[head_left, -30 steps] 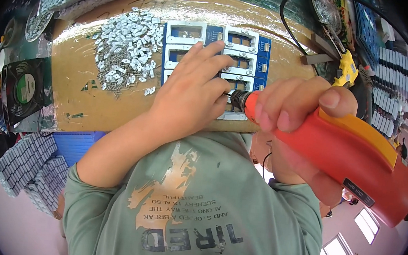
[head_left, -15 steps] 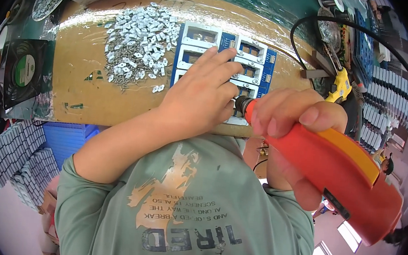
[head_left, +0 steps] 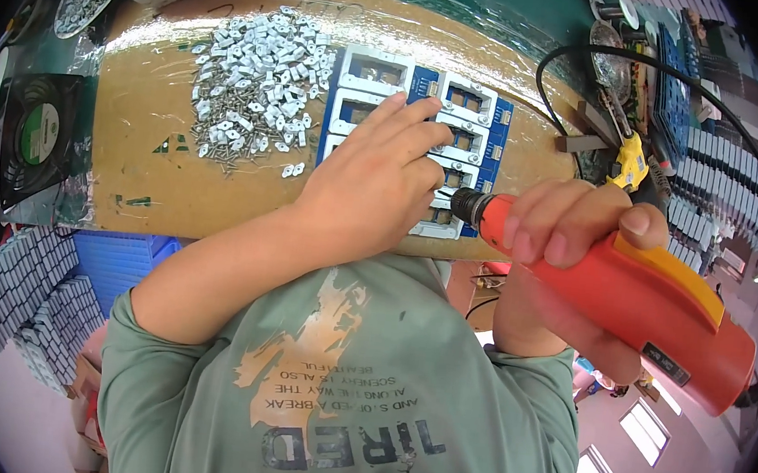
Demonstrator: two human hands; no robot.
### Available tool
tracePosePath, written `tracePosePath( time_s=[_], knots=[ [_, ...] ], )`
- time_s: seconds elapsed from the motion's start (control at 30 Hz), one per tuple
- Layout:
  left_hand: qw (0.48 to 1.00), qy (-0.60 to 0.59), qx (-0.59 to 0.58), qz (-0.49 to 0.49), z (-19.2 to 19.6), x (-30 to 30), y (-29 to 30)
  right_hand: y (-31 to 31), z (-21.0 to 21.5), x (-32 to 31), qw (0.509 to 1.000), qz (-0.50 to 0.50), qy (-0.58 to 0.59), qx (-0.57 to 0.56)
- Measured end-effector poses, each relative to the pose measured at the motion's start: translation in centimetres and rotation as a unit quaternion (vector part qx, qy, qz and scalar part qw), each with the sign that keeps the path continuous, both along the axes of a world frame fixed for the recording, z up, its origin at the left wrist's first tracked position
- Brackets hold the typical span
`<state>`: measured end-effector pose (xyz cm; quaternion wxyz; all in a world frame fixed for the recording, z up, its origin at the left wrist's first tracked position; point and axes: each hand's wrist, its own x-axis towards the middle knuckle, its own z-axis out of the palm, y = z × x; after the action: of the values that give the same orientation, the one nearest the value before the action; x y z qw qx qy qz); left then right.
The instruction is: The person assembles small white socket components into blue light fixture bases by fastening them with screws using an electric screwdriver.
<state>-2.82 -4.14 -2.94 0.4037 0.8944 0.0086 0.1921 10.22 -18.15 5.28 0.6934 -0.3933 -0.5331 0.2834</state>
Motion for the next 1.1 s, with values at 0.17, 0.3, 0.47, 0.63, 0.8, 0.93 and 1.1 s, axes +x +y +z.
tracePosePath(
  time_s=[0.17,0.3,0.47,0.63,0.8,0.93,1.1],
  knots=[
    [1.000,0.001,-0.004,0.005,-0.1,-0.1,0.0,0.3,-1.2,-0.2,0.999,0.015,0.021,0.020],
    [1.000,-0.002,-0.007,0.005,-0.1,0.0,-0.1,0.3,-1.7,0.0,1.000,-0.009,0.011,0.028],
    [1.000,0.002,-0.004,0.002,-0.2,0.0,-0.1,0.3,-1.8,0.6,0.999,0.026,0.010,0.035],
    [1.000,-0.001,0.003,0.002,0.0,0.0,-0.1,-0.1,-0.8,0.5,0.999,0.019,-0.038,-0.029],
    [1.000,0.000,0.014,-0.012,-0.1,-0.1,0.0,0.0,-0.4,-1.3,0.997,-0.021,-0.028,-0.065],
    [1.000,0.005,0.007,-0.012,-0.1,-0.2,0.1,0.5,-0.7,-2.2,0.997,-0.040,-0.024,-0.063],
    [1.000,0.002,-0.001,-0.019,-0.1,-0.2,0.1,0.6,-0.9,-1.5,0.998,-0.009,-0.042,-0.050]
  ],
)
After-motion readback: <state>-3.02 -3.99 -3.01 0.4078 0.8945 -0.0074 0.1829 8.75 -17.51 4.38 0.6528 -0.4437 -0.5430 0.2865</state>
